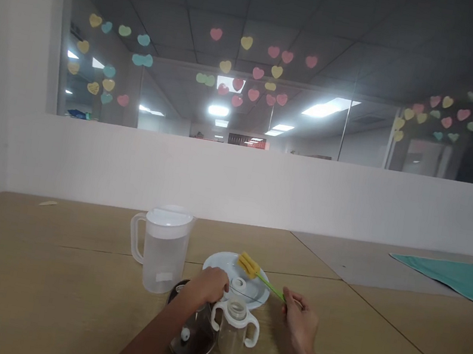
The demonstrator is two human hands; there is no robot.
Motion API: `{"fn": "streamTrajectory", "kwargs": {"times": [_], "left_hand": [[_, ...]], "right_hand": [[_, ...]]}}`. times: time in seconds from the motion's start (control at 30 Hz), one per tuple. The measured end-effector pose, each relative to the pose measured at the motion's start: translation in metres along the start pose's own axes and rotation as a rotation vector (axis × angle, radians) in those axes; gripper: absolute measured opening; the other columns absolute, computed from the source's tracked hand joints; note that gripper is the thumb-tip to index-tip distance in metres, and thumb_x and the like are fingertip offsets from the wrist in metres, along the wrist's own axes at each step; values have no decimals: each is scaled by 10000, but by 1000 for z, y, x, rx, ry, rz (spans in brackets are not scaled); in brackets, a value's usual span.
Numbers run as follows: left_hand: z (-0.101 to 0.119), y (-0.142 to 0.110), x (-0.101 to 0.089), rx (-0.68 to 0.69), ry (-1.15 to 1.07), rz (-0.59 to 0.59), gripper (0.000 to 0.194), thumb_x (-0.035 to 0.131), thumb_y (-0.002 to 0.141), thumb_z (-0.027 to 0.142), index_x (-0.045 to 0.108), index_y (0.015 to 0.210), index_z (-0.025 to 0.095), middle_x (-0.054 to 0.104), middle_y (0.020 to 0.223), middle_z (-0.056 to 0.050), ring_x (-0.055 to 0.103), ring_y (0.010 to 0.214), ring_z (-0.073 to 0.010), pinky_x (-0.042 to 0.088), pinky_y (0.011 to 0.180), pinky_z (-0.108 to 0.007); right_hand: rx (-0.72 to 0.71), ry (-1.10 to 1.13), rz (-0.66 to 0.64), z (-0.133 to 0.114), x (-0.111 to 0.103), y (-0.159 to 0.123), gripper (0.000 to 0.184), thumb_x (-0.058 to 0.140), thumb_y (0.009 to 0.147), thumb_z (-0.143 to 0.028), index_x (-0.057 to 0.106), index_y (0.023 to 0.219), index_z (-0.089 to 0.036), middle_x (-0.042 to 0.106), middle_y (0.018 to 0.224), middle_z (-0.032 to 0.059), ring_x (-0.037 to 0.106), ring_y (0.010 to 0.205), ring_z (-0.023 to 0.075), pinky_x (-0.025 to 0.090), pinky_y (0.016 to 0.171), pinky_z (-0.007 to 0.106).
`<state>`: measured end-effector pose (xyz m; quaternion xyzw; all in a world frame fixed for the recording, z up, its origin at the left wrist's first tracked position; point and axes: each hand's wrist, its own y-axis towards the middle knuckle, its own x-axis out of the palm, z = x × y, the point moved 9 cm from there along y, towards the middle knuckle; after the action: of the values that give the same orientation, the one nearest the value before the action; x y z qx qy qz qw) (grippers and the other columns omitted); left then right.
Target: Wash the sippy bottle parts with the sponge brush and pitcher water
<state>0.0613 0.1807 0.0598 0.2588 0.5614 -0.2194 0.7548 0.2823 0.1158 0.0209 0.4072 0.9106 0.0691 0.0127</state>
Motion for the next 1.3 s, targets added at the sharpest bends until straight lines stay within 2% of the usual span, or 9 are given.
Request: {"fn": "streamTrajectory", "kwargs": {"times": [0.2, 0.4, 0.53, 0.63, 0.73, 0.87, 0.93, 1.1, 1.3], "left_hand": [[-16, 3, -34, -20, -79, 194, 155, 531, 736, 119, 668, 799, 155, 671, 881, -86, 613, 840, -197, 439, 802, -297], [-25, -12, -81, -39, -235, 379, 83, 538, 764, 171, 542, 846, 154, 640, 852, -39, 603, 741, -133, 450, 665, -229], [-15, -37, -114, 52, -562, 438, 151, 591, 727, 236, 465, 786, 178, 637, 834, -7, 601, 718, -118, 450, 632, -206], [-4, -51, -126, 86, -571, 396, 159, 600, 714, 274, 486, 773, 181, 637, 810, -4, 599, 726, -129, 446, 637, -211], [1, -50, -108, 46, -322, 218, 145, 651, 646, 236, 540, 719, 179, 633, 728, 1, 591, 685, -149, 422, 583, -219], [-16, -35, -51, -115, -39, -144, 211, 732, 479, 132, 585, 622, 184, 639, 650, 0, 594, 641, -176, 428, 562, -239], [-25, -28, -30, -174, -2, -243, 221, 751, 416, 112, 574, 531, 178, 618, 554, -3, 596, 600, -193, 447, 566, -263], [-34, -23, -7, -221, -6, -353, 233, 767, 371, 140, 545, 431, 178, 558, 412, 12, 583, 518, -200, 469, 543, -295], [-31, -26, -13, -202, 16, -301, 129, 683, 493, 128, 565, 458, 165, 588, 455, -12, 588, 530, -192, 467, 544, -279]], "right_hand": [[60, 189, -50, 4, 7, -2, 396, 711, 502, -474, 565, 717, -175, 446, 395, -70, 351, 370, 87, 262, 362, 223], [150, 487, -426, -4, 45, -17, 322, 739, 500, -364, 483, 619, -208, 288, 410, -121, 168, 364, 38, 154, 318, 184], [30, 316, -249, -9, 28, -10, 352, 727, 519, -431, 569, 707, -178, 361, 410, -99, 269, 365, 57, 212, 332, 197], [-31, 123, -43, -12, 4, -4, 428, 701, 518, -518, 588, 721, -159, 401, 381, -76, 353, 370, 94, 287, 371, 234], [-156, 50, 45, -23, -6, -6, 467, 656, 547, -583, 602, 720, -153, 469, 416, -38, 430, 416, 128, 335, 422, 258], [-273, 19, 89, -30, -7, -13, 478, 612, 584, -622, 608, 705, -160, 534, 487, 1, 500, 500, 161, 373, 486, 270], [-267, 6, 108, -27, -8, -12, 474, 604, 592, -623, 606, 696, -161, 523, 478, -2, 493, 494, 160, 374, 491, 274], [-216, -16, 125, -21, -12, -5, 444, 587, 613, -599, 598, 691, -163, 479, 443, -23, 454, 454, 150, 369, 490, 283], [-213, -17, 123, -23, -10, -11, 396, 580, 634, -543, 603, 748, -164, 516, 502, -19, 466, 480, 142, 371, 504, 268]]}}
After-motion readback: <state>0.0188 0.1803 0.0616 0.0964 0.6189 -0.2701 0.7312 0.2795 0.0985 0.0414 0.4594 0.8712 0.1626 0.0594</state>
